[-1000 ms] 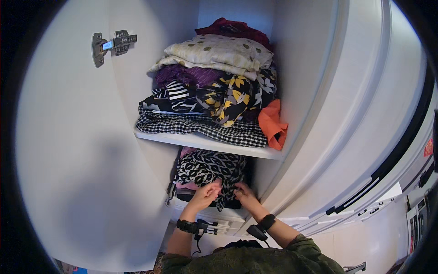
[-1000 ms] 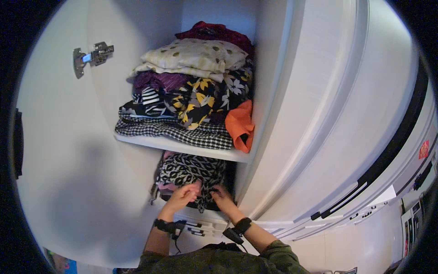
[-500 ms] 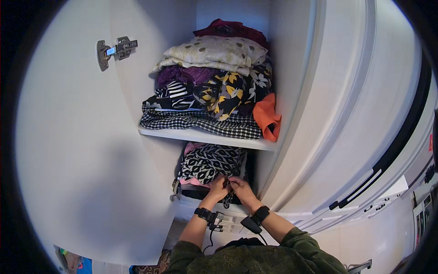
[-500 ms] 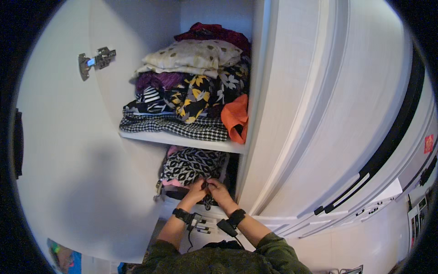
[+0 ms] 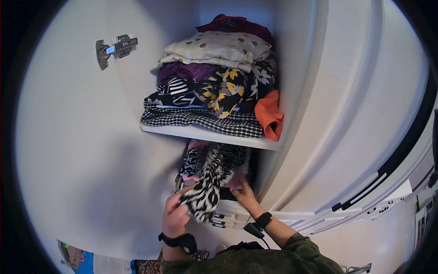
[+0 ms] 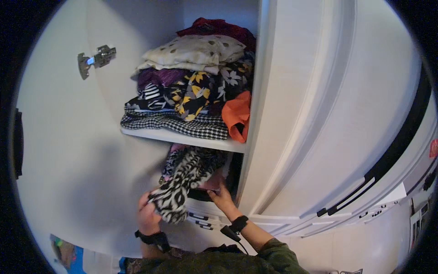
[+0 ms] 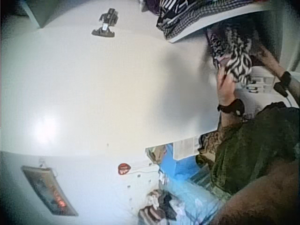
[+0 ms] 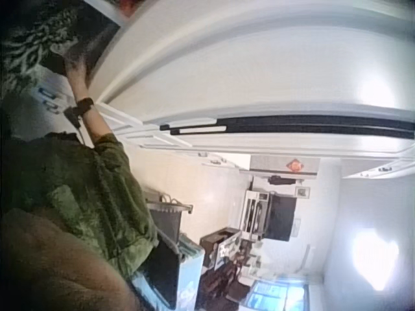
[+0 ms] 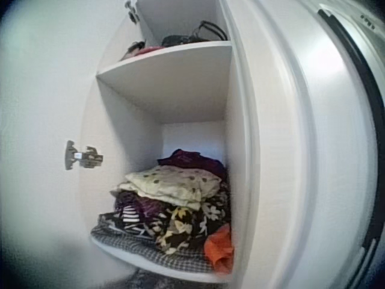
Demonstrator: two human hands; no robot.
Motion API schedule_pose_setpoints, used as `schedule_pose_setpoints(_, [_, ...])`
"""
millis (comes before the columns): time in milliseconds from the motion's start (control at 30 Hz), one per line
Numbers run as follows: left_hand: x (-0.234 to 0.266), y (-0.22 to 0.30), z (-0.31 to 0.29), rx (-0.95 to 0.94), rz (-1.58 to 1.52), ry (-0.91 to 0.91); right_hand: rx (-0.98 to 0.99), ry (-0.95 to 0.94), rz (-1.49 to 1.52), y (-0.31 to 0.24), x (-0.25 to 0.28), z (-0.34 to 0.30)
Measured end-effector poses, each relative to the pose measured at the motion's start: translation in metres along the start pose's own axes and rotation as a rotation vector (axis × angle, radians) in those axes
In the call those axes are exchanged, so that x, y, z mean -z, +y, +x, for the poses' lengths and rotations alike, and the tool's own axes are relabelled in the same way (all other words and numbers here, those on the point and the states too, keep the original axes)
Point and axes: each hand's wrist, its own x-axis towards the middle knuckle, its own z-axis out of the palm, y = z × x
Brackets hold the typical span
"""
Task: The person folds a garment by hand on a bed, places it into a cabinet drawer, and then moves other garments from the bed into different closet shelves before laying out a patterned top.
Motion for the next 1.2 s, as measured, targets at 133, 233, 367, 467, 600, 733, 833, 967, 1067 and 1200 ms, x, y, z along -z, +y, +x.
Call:
schedule_pose_setpoints(133, [0.02, 0.02, -0.041, -0.2, -0.069, 0.072, -0.205, -0.151, -0.099, -0.056, -0.023, 0.017])
schedule_pose_setpoints(233, [0.026, 0.03, -0.06, -0.201, -0.069, 0.015, 0.038, -0.007, -0.278, -0.026, -0.031, 0.031])
schedule_pose_setpoints(367, [0.029, 0.043, -0.083, -0.317, -0.067, 0.119, 0.07, 0.0, -0.11, -0.019, -0.026, 0.038])
schedule_pose_setpoints(467, [0.035, 0.043, -0.098, -0.365, -0.051, 0.19, -0.055, -0.046, 0.29, -0.031, -0.025, 0.033])
schedule_pose_setpoints(600, [0.052, 0.048, -0.134, -0.2, 0.237, 0.176, -0.431, -0.083, 1.066, -0.109, -0.014, 0.008])
schedule_pose_setpoints(733, [0.028, 0.031, -0.15, 0.424, 0.749, 0.291, -0.688, -0.144, 1.218, -0.166, 0.012, -0.016])
schedule_pose_setpoints(833, [0.0, -0.006, -0.16, 0.382, 0.834, 0.151, -0.67, -0.357, 1.323, -0.178, 0.026, -0.04])
schedule_pose_setpoints(967, [-0.026, -0.055, -0.181, 0.445, 0.67, 0.205, -0.39, -0.554, 0.964, -0.183, 0.032, -0.081])
schedule_pose_setpoints(1067, [-0.04, -0.077, -0.207, 0.327, 0.639, 0.434, -0.041, -0.67, 0.603, -0.197, 0.035, -0.109])
schedule_pose_setpoints(1200, [-0.036, -0.08, -0.247, 0.083, 0.706, 0.394, -0.434, -0.992, 0.931, -0.212, 0.027, -0.144])
